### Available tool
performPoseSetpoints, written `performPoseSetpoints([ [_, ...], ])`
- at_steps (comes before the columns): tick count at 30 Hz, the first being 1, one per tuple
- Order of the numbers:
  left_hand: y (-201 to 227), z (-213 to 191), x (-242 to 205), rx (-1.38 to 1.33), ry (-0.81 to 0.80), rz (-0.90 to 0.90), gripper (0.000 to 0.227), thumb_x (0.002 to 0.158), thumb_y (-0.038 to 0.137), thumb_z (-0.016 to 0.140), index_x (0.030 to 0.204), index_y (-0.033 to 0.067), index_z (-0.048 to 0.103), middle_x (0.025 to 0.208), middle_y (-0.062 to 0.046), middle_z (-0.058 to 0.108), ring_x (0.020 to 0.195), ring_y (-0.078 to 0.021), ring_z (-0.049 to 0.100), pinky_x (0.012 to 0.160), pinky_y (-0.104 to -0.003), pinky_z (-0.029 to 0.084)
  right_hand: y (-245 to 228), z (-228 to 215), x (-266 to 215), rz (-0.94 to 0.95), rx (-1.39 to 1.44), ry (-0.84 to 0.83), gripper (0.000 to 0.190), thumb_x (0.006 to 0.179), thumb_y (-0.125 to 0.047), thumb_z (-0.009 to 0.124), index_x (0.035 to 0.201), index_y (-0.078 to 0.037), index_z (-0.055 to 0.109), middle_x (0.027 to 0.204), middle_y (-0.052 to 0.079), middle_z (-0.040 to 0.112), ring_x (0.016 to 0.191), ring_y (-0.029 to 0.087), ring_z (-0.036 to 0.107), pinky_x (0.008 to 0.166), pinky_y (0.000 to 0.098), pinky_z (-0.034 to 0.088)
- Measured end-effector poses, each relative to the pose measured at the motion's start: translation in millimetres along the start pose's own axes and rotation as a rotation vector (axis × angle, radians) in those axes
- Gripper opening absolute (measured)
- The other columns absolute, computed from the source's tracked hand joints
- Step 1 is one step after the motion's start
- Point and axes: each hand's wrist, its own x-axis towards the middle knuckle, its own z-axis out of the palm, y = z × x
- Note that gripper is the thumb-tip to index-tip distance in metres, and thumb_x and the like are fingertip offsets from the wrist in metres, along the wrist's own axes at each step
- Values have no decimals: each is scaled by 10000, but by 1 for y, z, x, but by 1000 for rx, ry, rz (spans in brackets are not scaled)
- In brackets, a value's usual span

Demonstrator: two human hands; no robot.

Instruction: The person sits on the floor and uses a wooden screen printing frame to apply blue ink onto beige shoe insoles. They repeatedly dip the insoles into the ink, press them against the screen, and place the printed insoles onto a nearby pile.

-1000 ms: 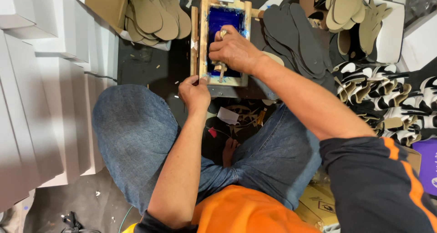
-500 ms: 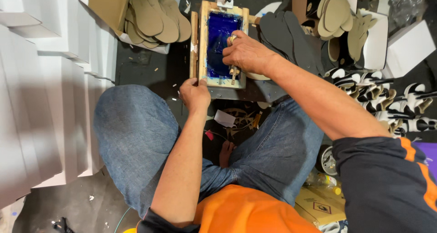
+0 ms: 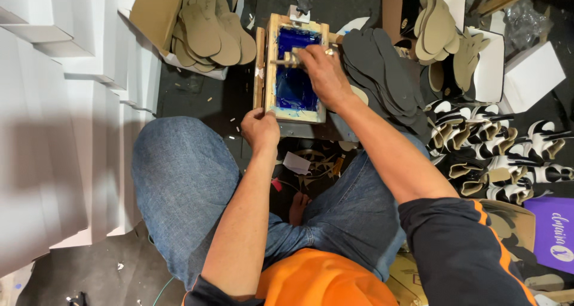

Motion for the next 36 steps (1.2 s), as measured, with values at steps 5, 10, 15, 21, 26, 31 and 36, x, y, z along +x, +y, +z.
performPoseSetpoints([
  [5,-2,6,3,-41,15,5,400,795,233,757,1165,81,735,1105,-106,738,1148,-302,684,954,-390,541,5,12,-18,22,147,-81,413,948,-214,698,1337,-189,564,1250,67,525,1174,347,600,918,439,505],
  [10,-6,11,11,-74,44,40,405,751,246,778,1125,93,748,1051,-88,740,1108,-286,696,935,-381,528,8,-47,-28,189,203,26,358,1066,-272,604,1403,-152,589,1291,121,601,1288,332,554,1039,459,399],
  [15,-6,18,17,-292,72,133,368,723,158,789,1061,20,743,973,-158,705,870,-249,721,705,-333,600,40,-44,-96,583,-128,-378,576,814,-418,841,1275,-110,683,1094,122,614,1029,385,660,857,493,529],
  [21,21,4,-19,-445,-1,139,422,766,101,757,1137,-72,651,977,-154,579,700,-177,649,635,-267,619,39,-22,-121,756,8,-363,656,745,-321,892,1320,-124,649,1188,96,556,1173,361,554,949,484,386],
  [26,0,11,13,-457,15,149,376,762,84,781,1103,-42,687,990,-181,595,671,-280,709,602,-332,654,49,-47,-135,952,259,-202,324,843,-187,816,1138,-108,711,1016,82,659,1045,332,679,882,438,473],
  [31,-7,11,20,-456,8,165,348,791,76,768,1101,-53,678,1000,-191,582,689,-285,709,611,-332,659,88,-65,-186,1189,357,-62,236,797,-233,798,1031,-227,769,870,10,738,938,283,728,795,411,568],
  [36,-12,11,25,-456,14,183,323,817,111,768,1094,-28,676,981,-168,560,633,-252,696,573,-304,670,115,-71,-235,1315,521,77,209,877,-178,712,1074,-201,778,873,38,734,794,196,723,683,334,555],
])
